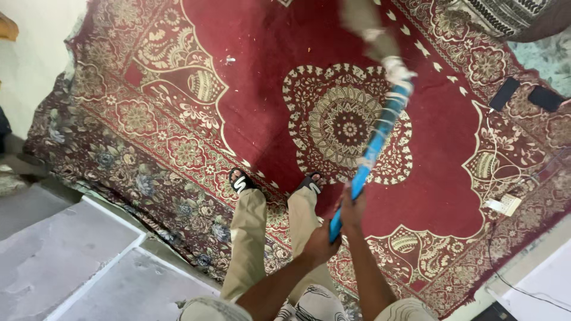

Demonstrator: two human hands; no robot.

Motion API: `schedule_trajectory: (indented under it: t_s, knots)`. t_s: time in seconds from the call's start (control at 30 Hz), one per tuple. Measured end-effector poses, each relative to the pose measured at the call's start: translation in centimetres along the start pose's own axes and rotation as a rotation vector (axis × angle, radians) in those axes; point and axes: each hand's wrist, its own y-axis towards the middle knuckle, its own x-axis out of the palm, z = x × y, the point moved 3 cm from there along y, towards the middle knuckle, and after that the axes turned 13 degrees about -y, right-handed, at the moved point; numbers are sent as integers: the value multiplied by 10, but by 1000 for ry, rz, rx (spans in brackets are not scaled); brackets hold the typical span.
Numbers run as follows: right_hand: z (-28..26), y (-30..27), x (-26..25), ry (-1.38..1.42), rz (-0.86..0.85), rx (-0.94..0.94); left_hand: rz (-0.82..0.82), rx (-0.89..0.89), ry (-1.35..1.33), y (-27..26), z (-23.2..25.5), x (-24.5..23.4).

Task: The person sweeps a red ornate carpet with a broom, moving debris toward one side of the room.

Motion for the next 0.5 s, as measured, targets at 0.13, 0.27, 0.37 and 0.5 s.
schedule_trajectory:
  t_s: [0.13,0.27,0.37,0.5]
  knots:
    - [16,62,-36,11,99,-70,-109,325,112,54,20,9]
    - [37,121,-49,-58,60,59,-285,-134,16,95,24,7]
    - [54,131,-26,-239,-60,192,-275,-321,-74,106,7,13]
    - [77,101,18,-397,-296,272,63,-230,-344,55,-41,14]
